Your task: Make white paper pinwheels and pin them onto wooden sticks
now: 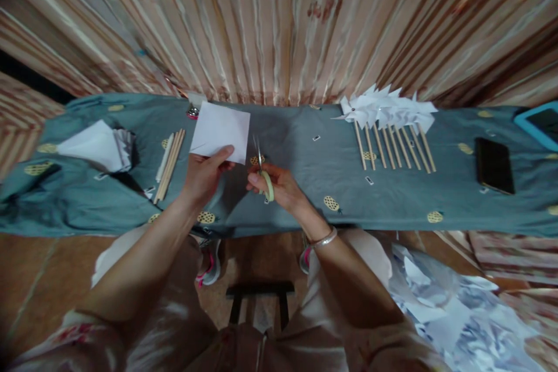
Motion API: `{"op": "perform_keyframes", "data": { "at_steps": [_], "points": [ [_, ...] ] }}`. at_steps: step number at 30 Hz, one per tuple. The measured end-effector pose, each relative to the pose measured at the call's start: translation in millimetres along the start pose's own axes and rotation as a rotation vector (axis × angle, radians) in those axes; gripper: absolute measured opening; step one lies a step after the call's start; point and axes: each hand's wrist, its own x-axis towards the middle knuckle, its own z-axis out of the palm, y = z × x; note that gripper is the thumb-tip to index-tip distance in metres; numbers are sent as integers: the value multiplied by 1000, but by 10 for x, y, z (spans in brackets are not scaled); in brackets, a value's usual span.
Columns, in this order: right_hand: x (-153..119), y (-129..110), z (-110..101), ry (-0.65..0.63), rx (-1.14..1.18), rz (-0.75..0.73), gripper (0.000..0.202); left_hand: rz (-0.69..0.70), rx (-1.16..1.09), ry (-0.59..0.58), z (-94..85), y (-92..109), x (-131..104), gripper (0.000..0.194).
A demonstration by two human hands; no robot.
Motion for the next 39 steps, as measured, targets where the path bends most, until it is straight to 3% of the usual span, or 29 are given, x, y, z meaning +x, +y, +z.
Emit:
{"op": "perform_keyframes", "data": {
  "at_steps": [3,6,18,39],
  "points": [
    [-93,52,-7,-136,-55,53,58,28,-6,33,-40,28,76,26],
    [-155,106,-7,-180,-103,84,55,43,-7,38,-39,31,98,24],
    [-120,40,-9,-126,-42,133,49,47,39,-16,31,-47,10,15],
    [-110,46,-15,-111,-47,118,49,45,16,-30,54,-55,-6,19]
  ]
}}
